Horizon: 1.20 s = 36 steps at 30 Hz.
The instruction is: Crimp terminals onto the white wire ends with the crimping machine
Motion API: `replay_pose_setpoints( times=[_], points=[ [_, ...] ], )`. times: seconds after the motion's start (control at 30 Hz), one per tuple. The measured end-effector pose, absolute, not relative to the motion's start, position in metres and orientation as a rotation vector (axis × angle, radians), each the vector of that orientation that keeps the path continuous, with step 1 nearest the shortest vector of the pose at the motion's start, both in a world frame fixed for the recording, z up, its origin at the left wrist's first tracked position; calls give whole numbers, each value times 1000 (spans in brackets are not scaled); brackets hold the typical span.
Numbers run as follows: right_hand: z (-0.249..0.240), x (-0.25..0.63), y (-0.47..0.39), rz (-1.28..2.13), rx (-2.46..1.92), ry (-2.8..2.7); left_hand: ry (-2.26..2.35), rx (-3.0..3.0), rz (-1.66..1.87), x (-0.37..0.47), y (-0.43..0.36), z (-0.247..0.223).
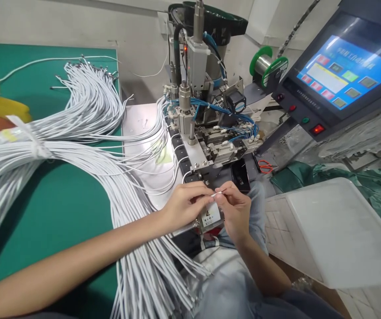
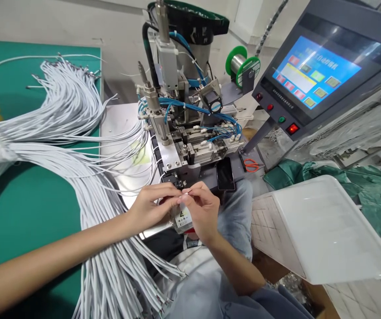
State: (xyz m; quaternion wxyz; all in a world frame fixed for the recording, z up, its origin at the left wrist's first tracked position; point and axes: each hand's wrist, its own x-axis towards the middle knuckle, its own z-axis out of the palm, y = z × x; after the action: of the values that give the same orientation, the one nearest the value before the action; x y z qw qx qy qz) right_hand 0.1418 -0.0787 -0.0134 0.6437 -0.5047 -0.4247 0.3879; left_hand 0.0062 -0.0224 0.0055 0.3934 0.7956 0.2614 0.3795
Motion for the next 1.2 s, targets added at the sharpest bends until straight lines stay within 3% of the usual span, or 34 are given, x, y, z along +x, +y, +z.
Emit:
replay_pose_setpoints(
  times=[0.4,0.7,0.87,1.03,1.2],
  points=[
    [8,186,-62,941,-1289,-1506,637,2227,632,3,-18,6],
    [-10,154,-75,795,-1274,-1168,595,2152,814,5,-23,2],
    [1,163,-75,512,-1375,-1496,675,2469,806,1,-21,3],
    [11,182,-65,715,-1376,-1768,739,2871,727,0,-18,3],
    [-5,171,-62,728,-1289,-1520,699,2682,805,4,-19,-1]
  ],
)
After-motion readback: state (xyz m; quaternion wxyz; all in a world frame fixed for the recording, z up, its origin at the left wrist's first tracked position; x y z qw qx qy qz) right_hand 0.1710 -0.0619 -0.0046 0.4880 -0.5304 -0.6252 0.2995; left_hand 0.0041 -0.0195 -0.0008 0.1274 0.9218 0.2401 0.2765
